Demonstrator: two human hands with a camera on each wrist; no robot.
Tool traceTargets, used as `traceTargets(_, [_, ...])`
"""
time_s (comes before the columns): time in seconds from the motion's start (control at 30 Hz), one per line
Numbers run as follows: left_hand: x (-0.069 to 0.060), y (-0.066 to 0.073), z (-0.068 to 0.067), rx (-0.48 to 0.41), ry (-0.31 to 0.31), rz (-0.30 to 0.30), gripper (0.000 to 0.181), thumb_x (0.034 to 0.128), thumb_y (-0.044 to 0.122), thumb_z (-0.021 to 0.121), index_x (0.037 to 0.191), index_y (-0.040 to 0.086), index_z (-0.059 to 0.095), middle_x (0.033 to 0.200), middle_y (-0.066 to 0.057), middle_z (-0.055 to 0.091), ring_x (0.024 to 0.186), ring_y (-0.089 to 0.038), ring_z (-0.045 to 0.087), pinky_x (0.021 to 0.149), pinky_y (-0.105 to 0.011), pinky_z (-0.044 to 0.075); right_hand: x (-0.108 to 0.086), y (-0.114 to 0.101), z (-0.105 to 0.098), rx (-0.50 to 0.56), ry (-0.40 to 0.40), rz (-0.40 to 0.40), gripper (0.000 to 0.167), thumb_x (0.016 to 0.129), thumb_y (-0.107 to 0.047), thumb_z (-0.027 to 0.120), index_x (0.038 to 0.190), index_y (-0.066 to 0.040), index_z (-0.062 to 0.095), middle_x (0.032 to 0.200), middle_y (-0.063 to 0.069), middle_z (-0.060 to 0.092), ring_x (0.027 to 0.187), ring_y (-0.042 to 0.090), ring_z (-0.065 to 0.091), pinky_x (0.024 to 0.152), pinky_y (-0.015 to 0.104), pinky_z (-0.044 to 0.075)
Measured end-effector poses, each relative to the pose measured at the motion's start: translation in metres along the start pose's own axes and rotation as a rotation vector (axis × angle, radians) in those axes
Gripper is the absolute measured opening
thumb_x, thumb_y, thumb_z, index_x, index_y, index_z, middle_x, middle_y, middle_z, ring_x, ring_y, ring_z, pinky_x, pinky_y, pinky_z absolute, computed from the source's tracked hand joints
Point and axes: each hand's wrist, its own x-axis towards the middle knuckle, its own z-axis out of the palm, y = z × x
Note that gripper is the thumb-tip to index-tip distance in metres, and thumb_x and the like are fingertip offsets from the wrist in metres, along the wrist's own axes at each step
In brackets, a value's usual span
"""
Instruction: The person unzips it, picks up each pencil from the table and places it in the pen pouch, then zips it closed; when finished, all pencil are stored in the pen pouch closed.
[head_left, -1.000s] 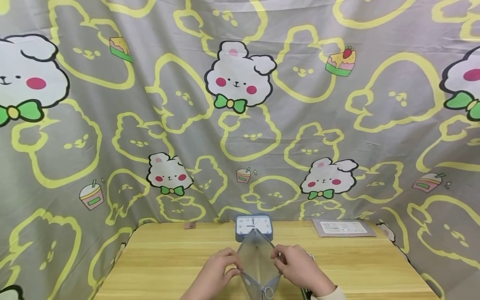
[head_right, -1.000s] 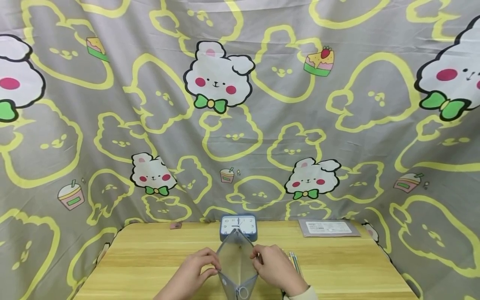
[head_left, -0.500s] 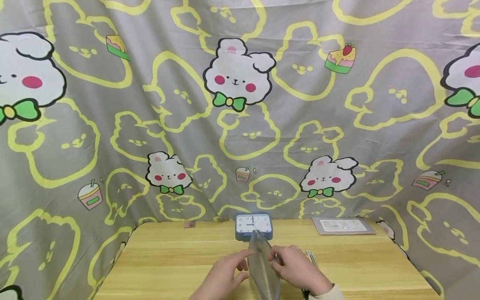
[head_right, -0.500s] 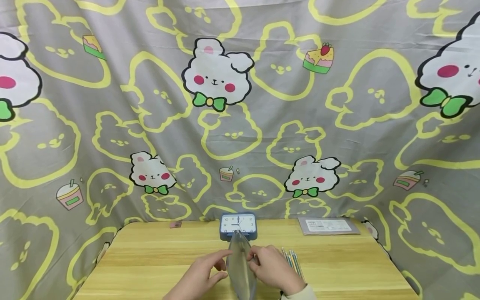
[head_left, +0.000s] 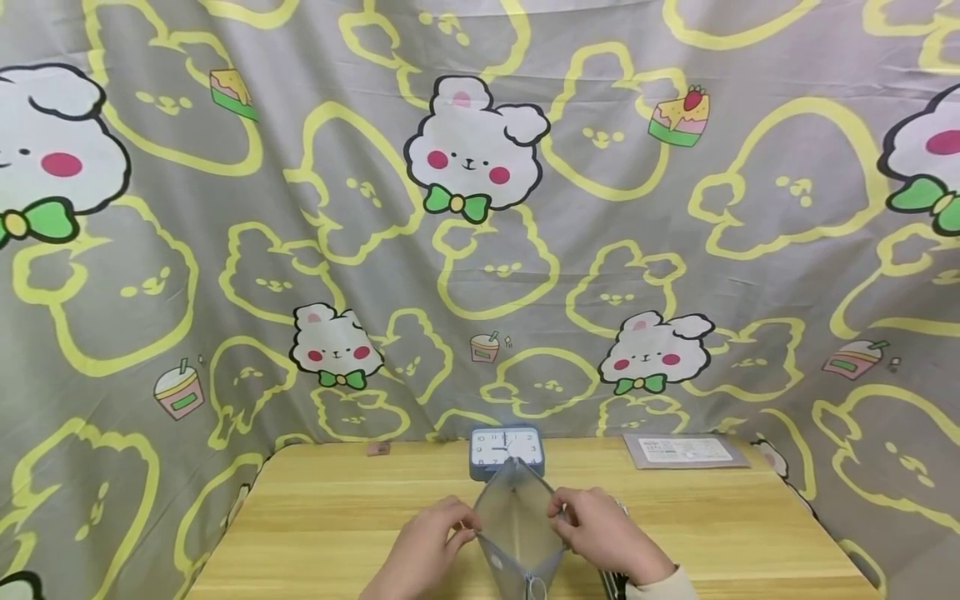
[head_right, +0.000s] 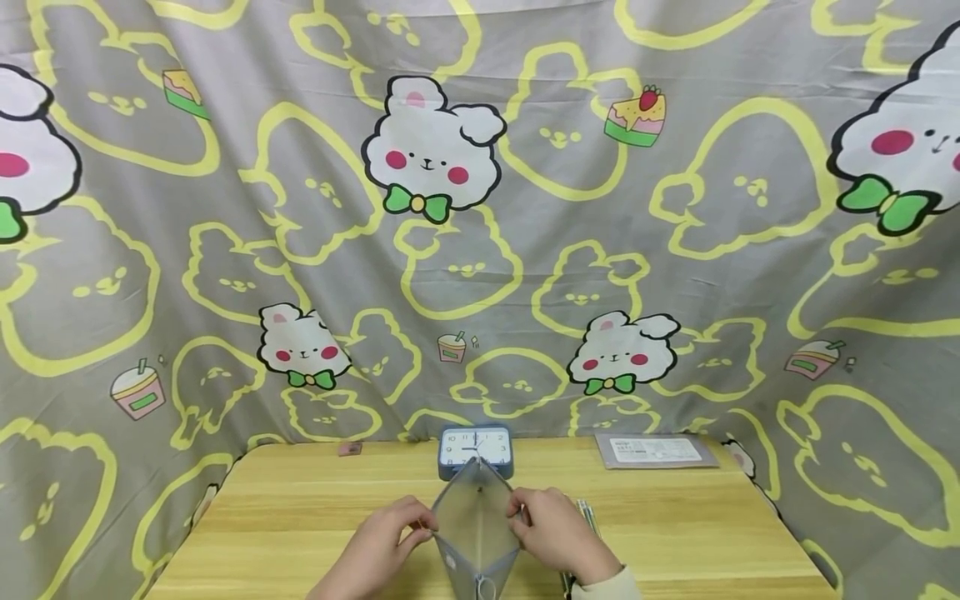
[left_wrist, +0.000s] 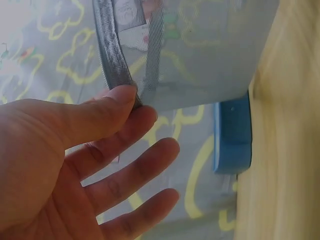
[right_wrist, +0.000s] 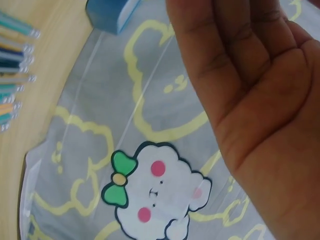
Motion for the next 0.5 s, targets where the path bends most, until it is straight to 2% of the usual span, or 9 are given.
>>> traceTargets(0.1, [-0.0019,-0.0024,-0.0054,0.015,0.003,-0.032,0.007,0.0960,0.018,0.077,0.094,0.025,0.076,0.097,0.014,0.070,0.087,-0.002,0.066,0.073,-0.028,0.057,-0.0019,0.0057,-0.0029,0.000,-0.008,0.019,0.005,0.101,-0.010,0.067,0.103,-0.012,0.072,0.061,-0.012,0.059,0.051,0.004,0.054,0.048,0.024,0.043])
traceTargets(0.23, [-0.0017,-0.0039,-0.0070,0.036,0.021,-0.016,0.007,0.0941,0.018,0.078,0.092,0.025,0.075,0.095,0.011,0.071,0.088,-0.005,0.067,0.075,-0.030,0.058,-0.0028,0.0090,-0.0041,-0.005,-0.016,0.023,0.006,0.101,-0.008,0.066,0.101,-0.012,0.071,0.060,-0.012,0.058,0.049,0.004,0.051,0.049,0.024,0.042])
traceTargets(0.4, [0.0008,-0.0025,-0.0020,-0.013,-0.025,0.040,0.009,0.0935,0.014,0.079,0.094,0.023,0.076,0.093,0.012,0.072,0.087,0.000,0.065,0.075,-0.025,0.057,-0.0013,0.0065,0.0002,0.020,-0.085,-0.005,0.003,0.101,-0.010,0.068,0.100,-0.011,0.071,0.059,-0.012,0.056,0.048,0.003,0.047,0.050,0.024,0.041])
traceTargets(0.5, [0.0025,-0.0007,0.0002,-0.049,-0.056,0.032,0.010,0.0943,0.011,0.078,0.101,0.018,0.078,0.092,0.014,0.071,0.085,0.003,0.064,0.073,-0.023,0.056,-0.0006,0.0030,0.0026,0.027,-0.113,-0.014,0.003,0.100,-0.010,0.069,0.100,-0.010,0.072,0.058,-0.013,0.053,0.047,0.003,0.044,0.051,0.024,0.041])
